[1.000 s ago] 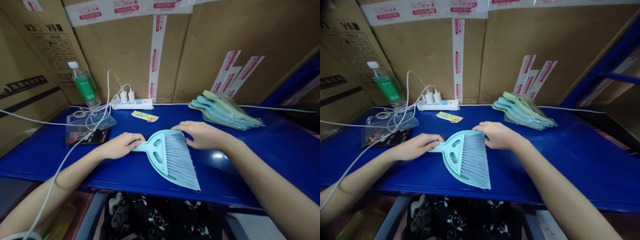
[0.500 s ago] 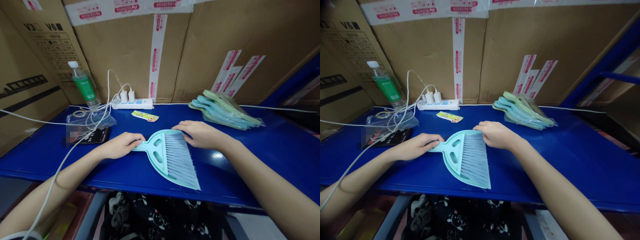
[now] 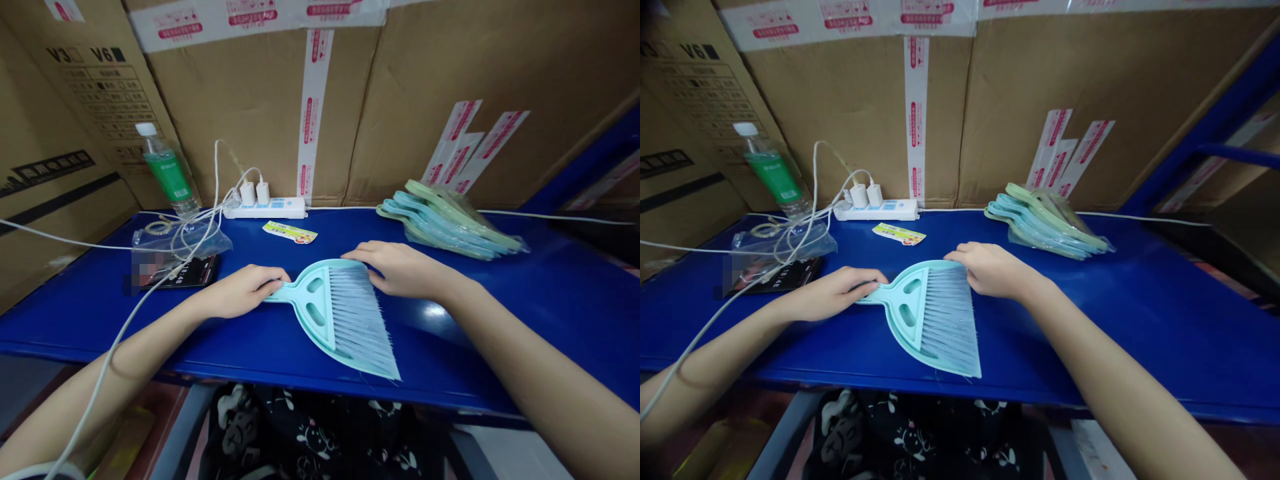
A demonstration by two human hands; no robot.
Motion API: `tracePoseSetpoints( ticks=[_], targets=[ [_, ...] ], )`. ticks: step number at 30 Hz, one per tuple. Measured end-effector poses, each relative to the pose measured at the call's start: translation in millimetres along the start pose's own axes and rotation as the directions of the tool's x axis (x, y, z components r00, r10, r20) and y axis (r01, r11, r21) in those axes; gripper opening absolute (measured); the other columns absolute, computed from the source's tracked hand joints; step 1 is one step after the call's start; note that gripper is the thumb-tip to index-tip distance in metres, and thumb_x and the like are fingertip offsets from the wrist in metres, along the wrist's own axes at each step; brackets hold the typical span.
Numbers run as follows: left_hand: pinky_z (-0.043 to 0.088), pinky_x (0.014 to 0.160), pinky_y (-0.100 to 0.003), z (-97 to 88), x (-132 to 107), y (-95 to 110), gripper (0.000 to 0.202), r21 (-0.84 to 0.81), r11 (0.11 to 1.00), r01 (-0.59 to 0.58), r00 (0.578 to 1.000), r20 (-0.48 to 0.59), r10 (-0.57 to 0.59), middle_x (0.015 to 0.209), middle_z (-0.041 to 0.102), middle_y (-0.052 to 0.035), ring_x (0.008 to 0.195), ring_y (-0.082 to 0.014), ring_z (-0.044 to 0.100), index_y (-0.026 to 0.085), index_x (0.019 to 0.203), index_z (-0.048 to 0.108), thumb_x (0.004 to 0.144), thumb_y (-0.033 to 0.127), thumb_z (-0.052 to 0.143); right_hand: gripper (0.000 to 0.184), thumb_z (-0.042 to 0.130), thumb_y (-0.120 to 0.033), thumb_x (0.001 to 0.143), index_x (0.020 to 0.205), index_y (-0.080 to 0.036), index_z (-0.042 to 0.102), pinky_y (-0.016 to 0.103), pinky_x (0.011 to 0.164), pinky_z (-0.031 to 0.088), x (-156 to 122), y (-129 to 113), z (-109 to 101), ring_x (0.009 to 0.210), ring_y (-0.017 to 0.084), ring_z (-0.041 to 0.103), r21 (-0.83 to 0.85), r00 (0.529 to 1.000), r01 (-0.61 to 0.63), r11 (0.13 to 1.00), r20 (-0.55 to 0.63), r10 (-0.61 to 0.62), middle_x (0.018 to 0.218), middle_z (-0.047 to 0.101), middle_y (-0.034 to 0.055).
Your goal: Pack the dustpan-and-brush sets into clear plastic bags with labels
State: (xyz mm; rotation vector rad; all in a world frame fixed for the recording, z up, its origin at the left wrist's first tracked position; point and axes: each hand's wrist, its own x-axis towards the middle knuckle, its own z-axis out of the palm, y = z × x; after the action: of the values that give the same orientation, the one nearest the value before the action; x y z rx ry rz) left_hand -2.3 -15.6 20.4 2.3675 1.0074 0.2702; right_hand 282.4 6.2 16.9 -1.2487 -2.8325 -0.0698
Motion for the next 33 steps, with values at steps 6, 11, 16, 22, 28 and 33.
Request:
tracePoseSetpoints(
  ticks=[6, 11, 16, 22, 28, 33],
  targets=[
    [0.037, 0.069, -0.023, 0.8, -0.3, -1.0, 0.027, 0.0, 1.0, -0.003, 1.0, -0.002, 0.003, 0.079, 0.06, 0.0008, 0.07, -0.0123, 0.051, 0.017, 0.095, 0.06, 0.095, 0.024, 0.034, 0.04, 0.042, -0.007, 0.082, 0.112, -0.019, 0.066, 0.032, 0.075, 0.05, 1.6, 0.0, 3.2, 0.094, 0.023, 0.065, -0.004, 0.999, 0.015, 1.0, -0.028, -0.015, 0.105, 0.069, 0.0092],
    [0.037, 0.069, -0.023, 0.6, 0.3, -0.8, 0.027, 0.002, 1.0, 0.001, 1.0, -0.001, -0.001, 0.079, 0.06, 0.0004, 0.07, -0.0124, 0.051, 0.017, 0.095, 0.06, 0.095, 0.025, 0.034, 0.041, 0.041, -0.006, 0.081, 0.112, -0.018, 0.066, 0.032, 0.076, 0.049, 2.6, -1.7, 3.4, 0.094, 0.023, 0.065, -0.002, 0.999, 0.01, 1.0, -0.033, -0.01, 0.105, 0.069, 0.0103],
    [0.037, 0.069, -0.023, 0.3, 0.8, 0.8, 0.028, 0.0, 1.0, 0.006, 1.0, -0.001, -0.006, 0.078, 0.06, 0.0003, 0.07, -0.0126, 0.051, 0.017, 0.095, 0.06, 0.095, 0.026, 0.034, 0.04, 0.041, -0.006, 0.082, 0.11, -0.018, 0.067, 0.032, 0.074, 0.05, 3.0, -3.0, 3.1, 0.09, 0.022, 0.065, -0.018, 0.999, 0.021, 1.0, -0.044, -0.022, 0.101, 0.07, 0.0093],
    [0.037, 0.069, -0.023, 1.0, 0.6, -0.4, 0.028, 0.004, 1.0, -0.007, 1.0, -0.001, 0.007, 0.079, 0.06, 0.0001, 0.07, -0.0126, 0.051, 0.017, 0.094, 0.06, 0.095, 0.026, 0.034, 0.039, 0.04, -0.006, 0.083, 0.108, -0.017, 0.067, 0.033, 0.074, 0.05, 3.1, -4.1, 1.8, 0.09, 0.023, 0.065, -0.027, 0.999, 0.022, 0.999, -0.038, -0.023, 0.099, 0.07, 0.0104],
    [0.038, 0.069, -0.023, 0.7, -0.3, 1.6, 0.027, 0.011, 1.0, 0.0, 1.0, -0.011, 0.0, 0.081, 0.062, -0.0002, 0.071, -0.0126, 0.052, 0.016, 0.095, 0.061, 0.095, 0.025, 0.035, 0.039, 0.039, -0.005, 0.085, 0.111, -0.017, 0.066, 0.033, 0.076, 0.05, 4.0, -3.3, 2.1, 0.092, 0.023, 0.066, -0.026, 0.999, 0.025, 0.999, -0.041, -0.026, 0.102, 0.07, 0.0098],
    [0.038, 0.07, -0.023, 0.7, -0.2, 2.1, 0.028, 0.007, 1.0, -0.011, 1.0, -0.008, 0.011, 0.082, 0.062, -0.0005, 0.072, -0.0126, 0.053, 0.016, 0.095, 0.061, 0.095, 0.025, 0.035, 0.037, 0.042, -0.008, 0.086, 0.113, -0.017, 0.065, 0.034, 0.076, 0.051, 4.0, -2.8, 1.9, 0.093, 0.023, 0.066, -0.019, 0.998, 0.026, 0.999, -0.05, -0.027, 0.103, 0.069, 0.0104]
  ],
)
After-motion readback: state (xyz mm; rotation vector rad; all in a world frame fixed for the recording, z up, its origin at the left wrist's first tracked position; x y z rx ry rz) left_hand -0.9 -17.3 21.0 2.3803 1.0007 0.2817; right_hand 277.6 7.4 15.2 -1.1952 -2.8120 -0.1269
